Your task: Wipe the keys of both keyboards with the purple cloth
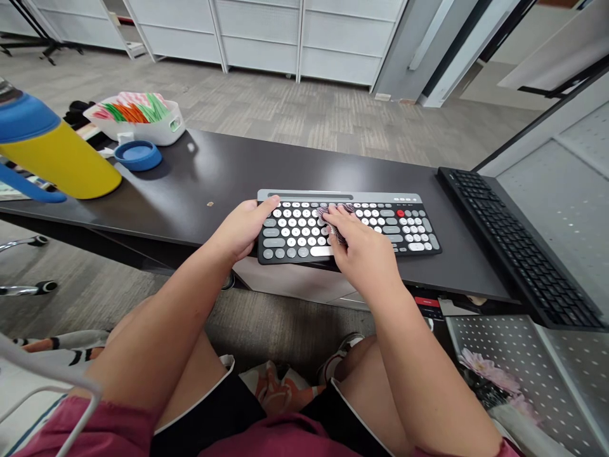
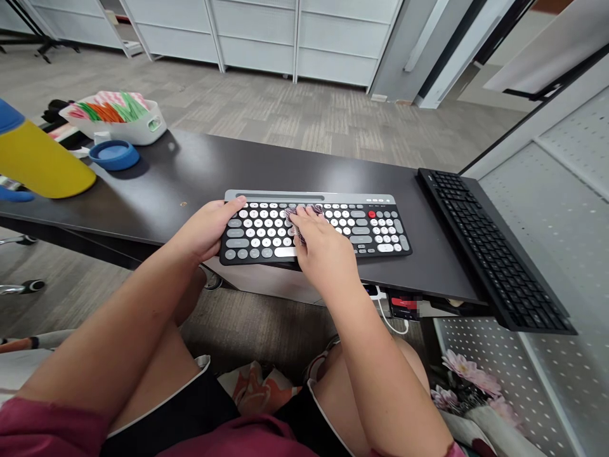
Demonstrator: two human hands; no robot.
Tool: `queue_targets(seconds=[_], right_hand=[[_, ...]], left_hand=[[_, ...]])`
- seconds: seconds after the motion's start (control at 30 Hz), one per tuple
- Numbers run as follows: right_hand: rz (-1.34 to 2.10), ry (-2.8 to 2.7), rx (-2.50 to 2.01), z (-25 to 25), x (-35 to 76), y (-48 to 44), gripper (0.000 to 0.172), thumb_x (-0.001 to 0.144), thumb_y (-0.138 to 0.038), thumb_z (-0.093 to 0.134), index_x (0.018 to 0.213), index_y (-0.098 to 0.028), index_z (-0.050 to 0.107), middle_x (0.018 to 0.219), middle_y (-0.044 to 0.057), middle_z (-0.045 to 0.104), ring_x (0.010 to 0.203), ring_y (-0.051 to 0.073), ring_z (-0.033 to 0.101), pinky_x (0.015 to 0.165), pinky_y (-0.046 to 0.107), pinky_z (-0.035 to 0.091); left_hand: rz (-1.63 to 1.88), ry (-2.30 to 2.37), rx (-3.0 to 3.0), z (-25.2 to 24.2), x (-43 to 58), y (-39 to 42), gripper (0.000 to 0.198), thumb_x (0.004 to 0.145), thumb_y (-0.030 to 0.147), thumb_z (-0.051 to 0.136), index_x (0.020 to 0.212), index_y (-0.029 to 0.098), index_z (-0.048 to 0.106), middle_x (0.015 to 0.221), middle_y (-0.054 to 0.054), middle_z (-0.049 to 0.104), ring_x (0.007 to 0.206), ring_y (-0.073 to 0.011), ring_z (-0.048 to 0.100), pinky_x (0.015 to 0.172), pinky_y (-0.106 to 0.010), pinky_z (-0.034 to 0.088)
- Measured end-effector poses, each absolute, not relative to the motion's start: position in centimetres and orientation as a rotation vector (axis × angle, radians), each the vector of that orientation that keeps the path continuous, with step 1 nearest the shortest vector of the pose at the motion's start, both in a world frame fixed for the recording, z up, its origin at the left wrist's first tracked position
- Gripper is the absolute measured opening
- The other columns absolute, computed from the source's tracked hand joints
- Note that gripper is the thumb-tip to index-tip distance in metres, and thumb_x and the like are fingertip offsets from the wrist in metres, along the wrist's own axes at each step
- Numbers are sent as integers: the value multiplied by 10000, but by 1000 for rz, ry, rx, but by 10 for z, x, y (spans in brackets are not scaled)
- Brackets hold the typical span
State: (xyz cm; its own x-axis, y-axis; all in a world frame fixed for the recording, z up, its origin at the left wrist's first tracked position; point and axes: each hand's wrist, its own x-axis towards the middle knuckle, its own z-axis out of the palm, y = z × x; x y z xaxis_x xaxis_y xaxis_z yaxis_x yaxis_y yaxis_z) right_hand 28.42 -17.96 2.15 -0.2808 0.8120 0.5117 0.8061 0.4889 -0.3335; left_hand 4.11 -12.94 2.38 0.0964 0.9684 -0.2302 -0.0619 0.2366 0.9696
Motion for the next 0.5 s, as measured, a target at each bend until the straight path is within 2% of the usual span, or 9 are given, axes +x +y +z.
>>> queue_targets(seconds=[0.5], right_hand=[[-37, -2111, -1373, 17, 283, -178, 450, 1051, -129, 464, 1451, -183, 663, 1516, 81, 635, 1444, 259, 575, 1217, 512, 510]], left_hand=[[1005, 1183, 1011, 25, 42, -130, 408, 915, 577, 733, 1002, 179, 753, 1082, -149, 813, 961, -304, 788, 837, -405, 644]])
